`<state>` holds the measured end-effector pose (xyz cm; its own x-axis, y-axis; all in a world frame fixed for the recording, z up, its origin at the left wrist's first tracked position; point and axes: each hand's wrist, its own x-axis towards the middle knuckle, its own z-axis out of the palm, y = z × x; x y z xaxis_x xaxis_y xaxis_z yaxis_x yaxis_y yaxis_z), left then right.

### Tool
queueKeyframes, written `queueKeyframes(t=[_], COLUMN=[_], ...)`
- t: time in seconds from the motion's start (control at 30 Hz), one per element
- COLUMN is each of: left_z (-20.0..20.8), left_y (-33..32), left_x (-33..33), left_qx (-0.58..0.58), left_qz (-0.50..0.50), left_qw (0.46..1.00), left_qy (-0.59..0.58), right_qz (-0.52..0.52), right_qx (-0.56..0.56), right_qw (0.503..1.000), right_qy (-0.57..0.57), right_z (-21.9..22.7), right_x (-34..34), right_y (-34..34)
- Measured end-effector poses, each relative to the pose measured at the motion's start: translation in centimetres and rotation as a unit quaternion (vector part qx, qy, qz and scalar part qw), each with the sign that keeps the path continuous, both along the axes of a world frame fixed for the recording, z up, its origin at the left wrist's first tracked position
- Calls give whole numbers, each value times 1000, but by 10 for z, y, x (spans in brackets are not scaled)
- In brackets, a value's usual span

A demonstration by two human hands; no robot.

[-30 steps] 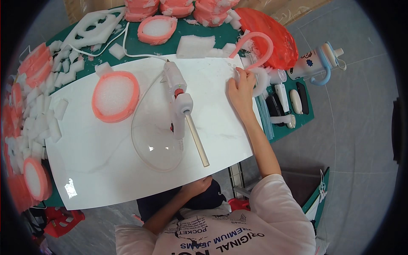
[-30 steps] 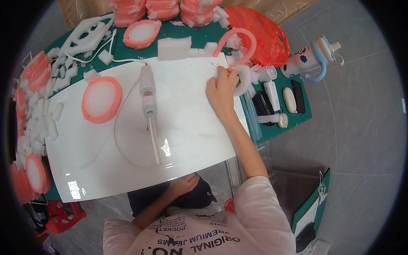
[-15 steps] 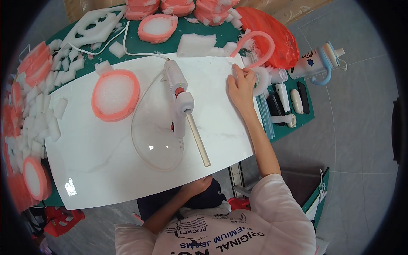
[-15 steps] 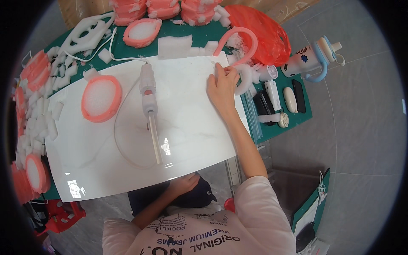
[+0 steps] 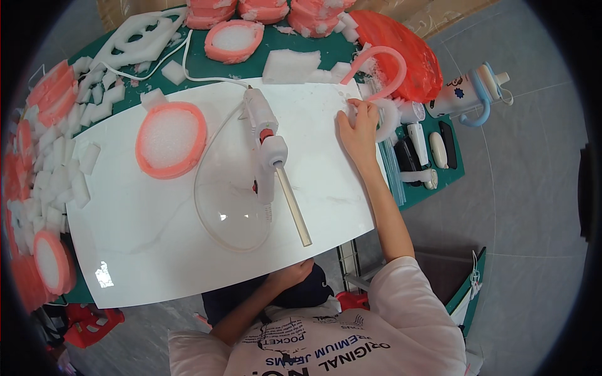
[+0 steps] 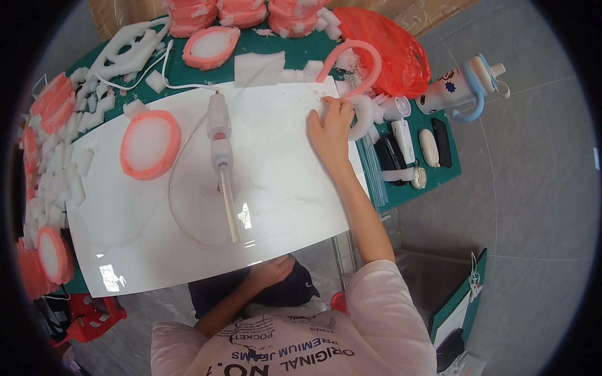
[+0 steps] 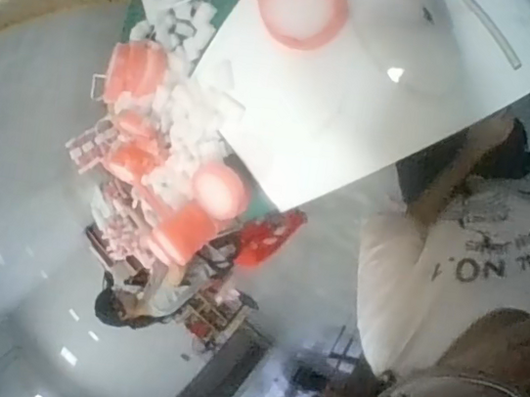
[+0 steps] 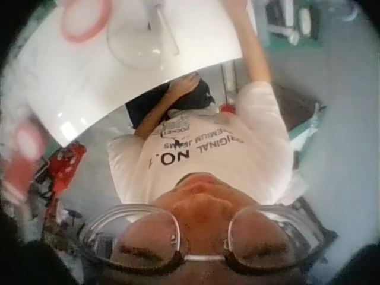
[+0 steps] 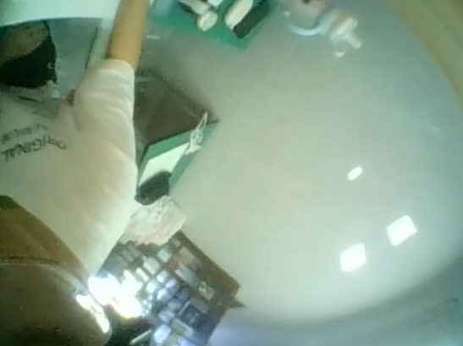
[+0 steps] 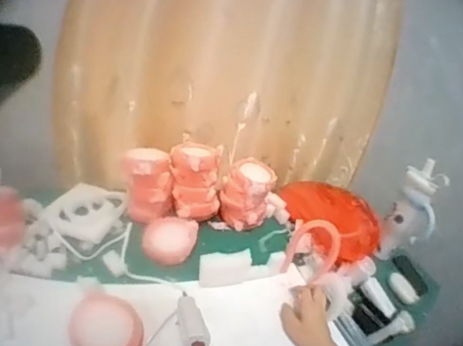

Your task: The person assembles foam objects by applying adhesive with a hot glue gun, attaching foam pieces together, and pressing the components firmly by hand.

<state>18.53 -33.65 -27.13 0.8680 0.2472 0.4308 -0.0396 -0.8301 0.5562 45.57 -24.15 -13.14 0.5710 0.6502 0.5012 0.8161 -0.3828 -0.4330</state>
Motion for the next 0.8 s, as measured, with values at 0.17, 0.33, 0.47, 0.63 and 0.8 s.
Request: queueKeyframes(t=[0.17,0.33,0.47,0.63,0.8], left_z=[-3,-9,-3,-6,0], left_y=[-2,-3,-1,-2,0], left_x=[0,-2,0,0,0], left_qx=[-9,-16,-8,-10,-2], left_qz=[-1,-11,-6,-6,-7], left_qw=[1000,1000,1000,1000,1000], left_qy=[13,25,20,6,17], right_qz=[1,7,11,6,10], right_qx=[-15,-18,-19,-10,0], right_qw=[1000,999,999,1000,1000], right_qy=[-16,-35,-33,-22,-2], right_z=[1,0,1,2,3], right_x=[-1,-1,-1,-2,-1], right_y=[1,2,2,2,2])
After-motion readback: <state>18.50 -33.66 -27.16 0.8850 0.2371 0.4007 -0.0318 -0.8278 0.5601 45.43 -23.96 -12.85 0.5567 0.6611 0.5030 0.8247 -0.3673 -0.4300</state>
